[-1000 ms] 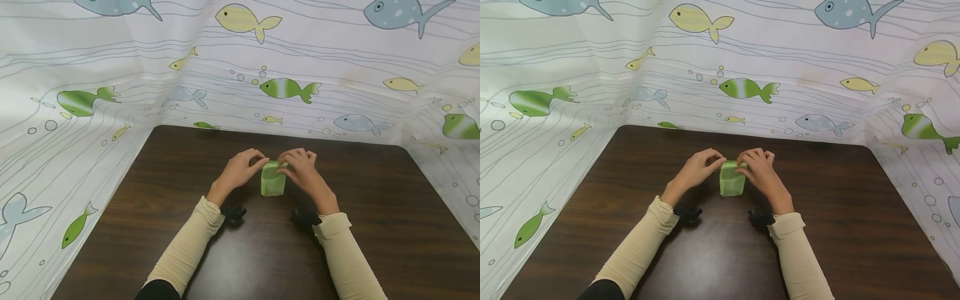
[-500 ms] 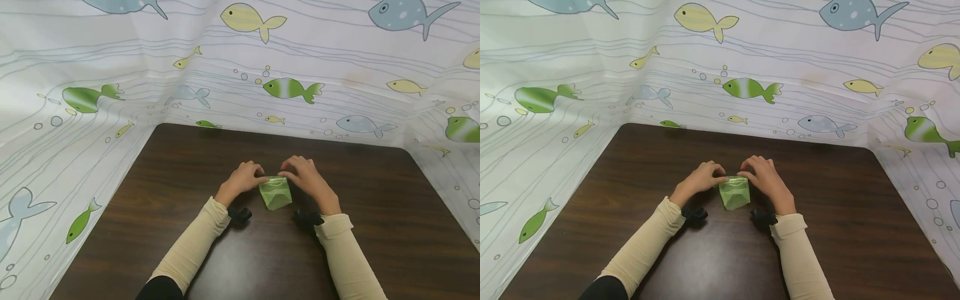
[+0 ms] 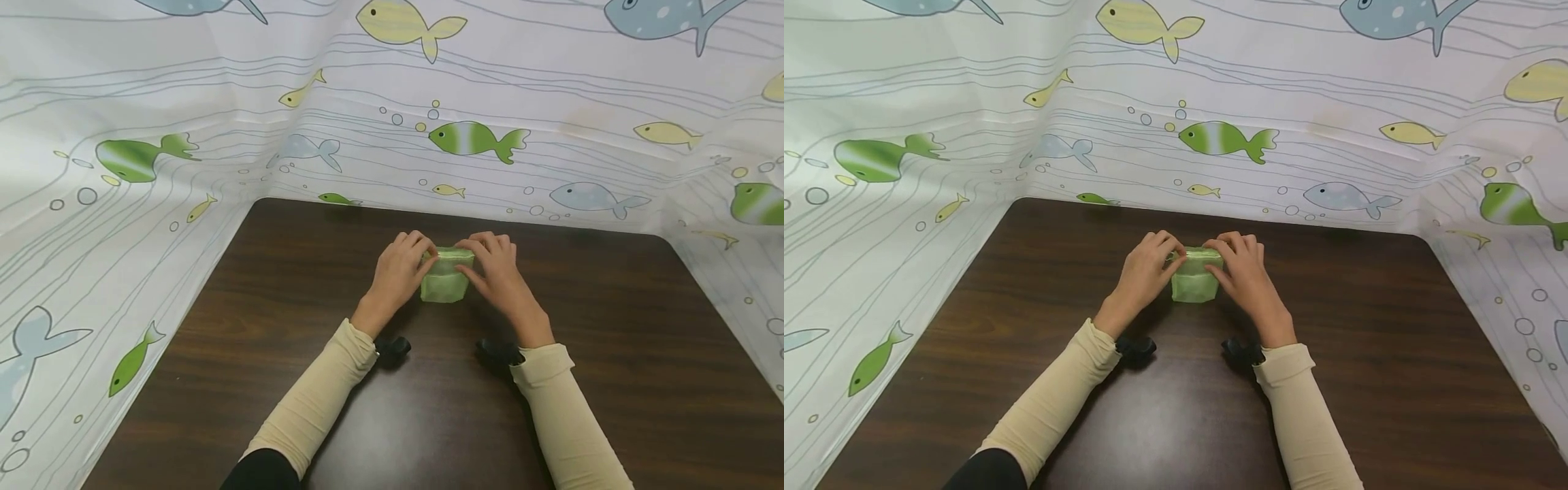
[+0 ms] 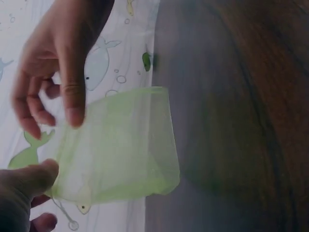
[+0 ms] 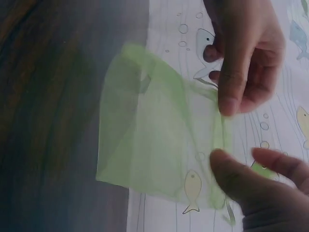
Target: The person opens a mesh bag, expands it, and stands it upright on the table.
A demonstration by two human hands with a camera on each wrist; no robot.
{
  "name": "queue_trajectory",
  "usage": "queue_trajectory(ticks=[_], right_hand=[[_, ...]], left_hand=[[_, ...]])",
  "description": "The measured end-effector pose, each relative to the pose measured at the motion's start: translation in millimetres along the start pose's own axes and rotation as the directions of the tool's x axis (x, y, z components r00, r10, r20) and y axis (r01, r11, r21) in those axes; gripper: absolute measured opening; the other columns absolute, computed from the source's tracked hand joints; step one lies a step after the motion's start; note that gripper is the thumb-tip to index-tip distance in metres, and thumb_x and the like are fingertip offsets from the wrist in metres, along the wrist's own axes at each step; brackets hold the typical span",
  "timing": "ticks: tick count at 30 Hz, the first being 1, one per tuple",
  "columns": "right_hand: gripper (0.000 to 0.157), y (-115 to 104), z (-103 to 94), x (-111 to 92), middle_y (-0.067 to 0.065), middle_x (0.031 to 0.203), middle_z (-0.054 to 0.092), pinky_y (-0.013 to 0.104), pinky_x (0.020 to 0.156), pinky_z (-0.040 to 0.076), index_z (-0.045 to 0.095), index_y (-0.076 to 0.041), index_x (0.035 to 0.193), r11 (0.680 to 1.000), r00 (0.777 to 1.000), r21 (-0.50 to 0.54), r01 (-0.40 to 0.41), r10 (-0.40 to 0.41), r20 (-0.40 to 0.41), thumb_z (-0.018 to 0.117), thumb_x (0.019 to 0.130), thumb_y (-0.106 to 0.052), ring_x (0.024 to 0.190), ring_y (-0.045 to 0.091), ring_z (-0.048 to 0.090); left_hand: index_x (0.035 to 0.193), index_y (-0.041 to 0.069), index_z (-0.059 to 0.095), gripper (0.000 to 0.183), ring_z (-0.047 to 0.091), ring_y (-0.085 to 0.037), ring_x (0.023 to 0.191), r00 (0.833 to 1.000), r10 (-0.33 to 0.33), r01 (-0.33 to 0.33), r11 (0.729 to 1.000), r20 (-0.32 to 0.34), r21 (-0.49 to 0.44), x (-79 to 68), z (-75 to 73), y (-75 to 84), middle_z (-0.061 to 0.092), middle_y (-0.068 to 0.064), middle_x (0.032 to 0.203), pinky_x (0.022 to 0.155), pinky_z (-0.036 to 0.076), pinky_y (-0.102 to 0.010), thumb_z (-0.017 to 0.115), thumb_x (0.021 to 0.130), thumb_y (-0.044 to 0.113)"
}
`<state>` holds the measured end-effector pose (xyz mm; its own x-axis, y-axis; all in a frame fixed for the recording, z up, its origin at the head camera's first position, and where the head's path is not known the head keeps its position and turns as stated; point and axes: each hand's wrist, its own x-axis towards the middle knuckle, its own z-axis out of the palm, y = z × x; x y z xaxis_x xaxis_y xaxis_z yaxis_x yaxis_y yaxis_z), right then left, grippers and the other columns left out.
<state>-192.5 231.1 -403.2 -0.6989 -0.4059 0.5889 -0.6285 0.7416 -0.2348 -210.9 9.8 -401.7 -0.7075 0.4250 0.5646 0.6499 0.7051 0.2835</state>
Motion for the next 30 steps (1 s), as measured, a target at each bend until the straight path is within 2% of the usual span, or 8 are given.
queue_trajectory(ticks=[4,9,12,15,18,22,26,30], right_hand=[[0.028,-2.1,4.0,1.1,0.017,0.119,0.060,0.056,0.081,0.031,0.071,-0.008,0.109,0.996,0.995,-0.037,0.080,-0.082,-0.061,0.085,0.085,-0.010,0.100,0.039,0.046],[0.027,-3.4,7.5,-0.1,0.015,0.117,0.063,0.056,0.082,0.031,0.071,-0.009,0.108,0.997,0.997,-0.046,0.065,-0.068,-0.048,0.085,0.085,-0.011,0.099,0.037,0.046],[0.031,-6.0,6.5,1.5,0.014,0.116,0.063,0.057,0.083,0.030,0.069,-0.008,0.112,0.998,0.997,-0.051,0.045,-0.048,-0.062,0.085,0.086,-0.012,0.099,0.036,0.045],[0.025,-7.2,5.9,2.9,0.014,0.113,0.062,0.059,0.083,0.029,0.070,-0.008,0.105,0.997,0.994,-0.057,0.052,-0.057,-0.089,0.085,0.085,-0.010,0.097,0.035,0.044],[0.018,-7.6,5.7,3.3,0.013,0.108,0.063,0.060,0.084,0.030,0.073,-0.010,0.095,0.994,0.989,-0.069,0.089,-0.097,-0.114,0.086,0.083,-0.007,0.095,0.034,0.045],[0.016,-8.1,5.4,2.8,0.008,0.101,0.067,0.059,0.084,0.031,0.077,-0.012,0.094,0.987,0.983,-0.089,0.132,-0.141,-0.114,0.086,0.082,-0.007,0.093,0.031,0.050],[0.017,-9.0,4.3,1.3,0.003,0.096,0.072,0.055,0.082,0.029,0.078,-0.014,0.098,0.982,0.981,-0.112,0.152,-0.164,-0.106,0.085,0.084,-0.007,0.091,0.026,0.058],[0.021,-11.3,3.0,0.6,0.002,0.101,0.073,0.053,0.082,0.026,0.078,-0.014,0.101,0.981,0.977,-0.103,0.163,-0.175,-0.122,0.082,0.086,-0.002,0.094,0.024,0.060]], left_hand=[[0.101,0.015,0.073,0.009,0.061,-0.020,0.089,0.998,0.061,-0.061,0.998,0.005,-0.010,-0.2,-2.5,-0.1,0.068,-0.001,0.103,0.073,0.053,-0.030,0.075,0.097,0.022],[0.099,0.014,0.074,0.007,0.062,-0.020,0.092,0.995,0.097,-0.095,0.994,0.031,-0.053,-1.1,-6.7,-1.8,0.069,0.000,0.103,0.076,0.056,-0.029,0.077,0.096,0.019],[0.099,0.015,0.074,0.007,0.062,-0.018,0.092,0.993,0.115,-0.114,0.991,0.017,-0.063,0.2,-9.1,-2.3,0.070,0.001,0.102,0.076,0.056,-0.029,0.077,0.096,0.020],[0.097,0.015,0.074,0.008,0.062,-0.017,0.092,0.993,0.122,-0.121,0.990,0.000,-0.078,1.2,-11.3,-1.3,0.070,0.002,0.100,0.075,0.056,-0.030,0.077,0.096,0.023],[0.097,0.015,0.076,0.013,0.064,-0.017,0.088,0.996,0.086,-0.084,0.990,0.012,-0.116,1.0,-13.1,0.1,0.071,0.002,0.098,0.072,0.056,-0.031,0.075,0.098,0.027],[0.101,0.015,0.078,0.017,0.070,-0.016,0.084,0.997,-0.013,0.026,0.985,0.081,-0.170,-0.1,-17.3,2.8,0.074,0.001,0.098,0.070,0.057,-0.032,0.071,0.101,0.030],[0.114,0.014,0.075,0.020,0.072,-0.017,0.082,0.980,-0.092,0.123,0.978,0.179,-0.170,1.2,-23.1,6.3,0.076,0.002,0.101,0.067,0.056,-0.035,0.072,0.100,0.028],[0.118,0.016,0.075,0.021,0.071,-0.016,0.081,0.959,-0.115,0.145,0.984,0.261,-0.100,4.2,-27.5,10.1,0.075,0.004,0.101,0.065,0.055,-0.035,0.072,0.100,0.027]])
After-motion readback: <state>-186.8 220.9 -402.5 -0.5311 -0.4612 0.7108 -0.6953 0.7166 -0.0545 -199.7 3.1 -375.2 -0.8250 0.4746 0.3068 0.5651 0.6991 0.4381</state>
